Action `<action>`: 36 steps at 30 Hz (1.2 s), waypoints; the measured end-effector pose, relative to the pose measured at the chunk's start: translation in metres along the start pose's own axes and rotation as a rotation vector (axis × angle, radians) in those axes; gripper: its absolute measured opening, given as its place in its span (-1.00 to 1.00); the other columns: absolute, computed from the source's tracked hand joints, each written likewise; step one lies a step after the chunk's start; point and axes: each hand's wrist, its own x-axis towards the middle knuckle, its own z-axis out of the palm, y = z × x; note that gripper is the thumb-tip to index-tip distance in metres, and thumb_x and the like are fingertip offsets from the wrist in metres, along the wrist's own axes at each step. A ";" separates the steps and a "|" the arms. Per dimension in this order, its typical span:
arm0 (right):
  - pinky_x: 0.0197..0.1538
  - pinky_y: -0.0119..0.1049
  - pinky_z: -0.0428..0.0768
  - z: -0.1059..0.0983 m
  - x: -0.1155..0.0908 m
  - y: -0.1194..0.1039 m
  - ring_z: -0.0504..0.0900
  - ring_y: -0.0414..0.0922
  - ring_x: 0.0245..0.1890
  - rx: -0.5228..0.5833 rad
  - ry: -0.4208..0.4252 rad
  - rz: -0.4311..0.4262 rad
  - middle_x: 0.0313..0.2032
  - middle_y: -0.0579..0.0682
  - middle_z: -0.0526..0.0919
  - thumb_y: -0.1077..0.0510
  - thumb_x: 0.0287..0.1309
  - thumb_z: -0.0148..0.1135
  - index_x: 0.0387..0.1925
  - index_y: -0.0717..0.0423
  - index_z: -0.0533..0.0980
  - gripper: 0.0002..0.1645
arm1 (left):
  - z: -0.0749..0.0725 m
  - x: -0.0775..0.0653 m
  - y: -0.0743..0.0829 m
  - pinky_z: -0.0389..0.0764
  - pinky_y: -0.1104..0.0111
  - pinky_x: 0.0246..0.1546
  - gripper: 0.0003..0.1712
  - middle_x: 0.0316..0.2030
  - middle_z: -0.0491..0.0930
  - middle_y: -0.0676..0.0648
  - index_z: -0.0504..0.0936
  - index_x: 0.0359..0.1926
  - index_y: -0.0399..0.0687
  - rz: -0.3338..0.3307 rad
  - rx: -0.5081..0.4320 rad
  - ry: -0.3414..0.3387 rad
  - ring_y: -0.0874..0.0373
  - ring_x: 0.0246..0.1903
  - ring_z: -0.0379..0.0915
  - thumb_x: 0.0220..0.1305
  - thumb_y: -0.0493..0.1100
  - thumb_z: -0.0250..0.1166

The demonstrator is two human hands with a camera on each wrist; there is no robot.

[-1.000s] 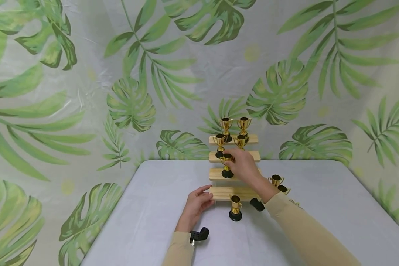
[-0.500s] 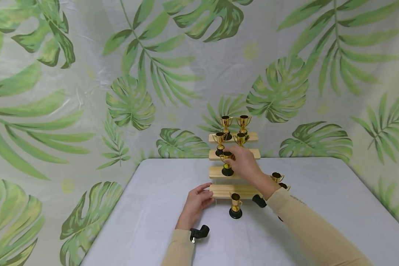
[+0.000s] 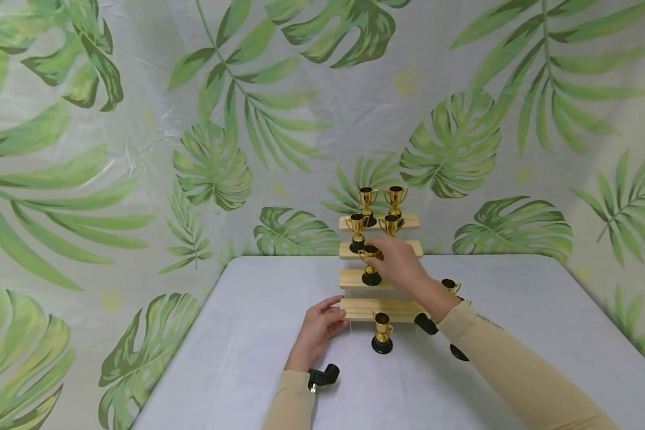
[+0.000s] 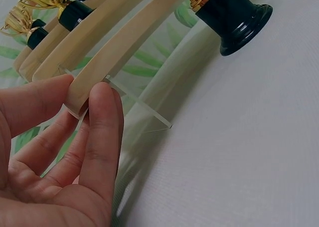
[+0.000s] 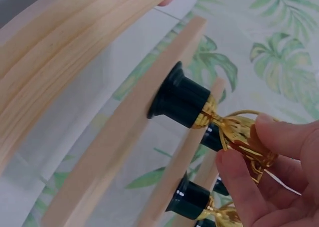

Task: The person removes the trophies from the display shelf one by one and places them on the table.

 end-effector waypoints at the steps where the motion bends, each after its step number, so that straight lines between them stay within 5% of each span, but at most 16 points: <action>1: -0.26 -0.13 0.66 -0.001 0.000 0.000 0.66 -0.06 -0.24 0.003 -0.002 -0.001 0.09 0.09 0.65 0.12 0.21 0.45 0.17 0.10 0.60 -0.50 | 0.000 0.000 0.000 0.71 0.32 -0.17 -0.42 -0.21 0.66 -0.13 0.50 0.31 -0.27 0.000 0.000 -0.002 0.13 -0.29 0.66 0.27 -0.36 0.37; 16: -0.42 -0.27 0.59 -0.010 -0.005 0.002 0.62 -0.15 -0.38 0.016 -0.003 -0.005 -0.01 0.06 0.69 0.13 0.18 0.48 0.16 0.09 0.63 -0.50 | -0.002 0.002 -0.003 0.71 0.31 -0.16 -0.43 -0.20 0.66 -0.14 0.52 0.29 -0.25 0.008 -0.006 -0.007 0.12 -0.28 0.65 0.25 -0.37 0.38; 27: -0.22 -0.07 0.70 -0.016 -0.013 0.003 0.69 0.04 -0.09 0.014 0.042 -0.028 0.04 0.09 0.68 0.14 0.14 0.50 0.15 0.07 0.63 -0.49 | -0.002 0.002 -0.003 0.71 0.32 -0.17 -0.44 -0.18 0.65 -0.15 0.53 0.29 -0.24 0.002 -0.010 -0.001 0.12 -0.27 0.66 0.26 -0.37 0.38; 36: -0.34 -0.19 0.67 -0.022 -0.022 0.000 0.68 -0.05 -0.25 0.042 0.059 -0.021 -0.03 0.08 0.69 0.11 0.12 0.52 0.09 0.13 0.65 -0.51 | -0.002 0.003 -0.003 0.71 0.32 -0.17 -0.46 -0.22 0.63 -0.12 0.55 0.27 -0.24 0.004 -0.020 0.001 0.12 -0.29 0.66 0.26 -0.38 0.38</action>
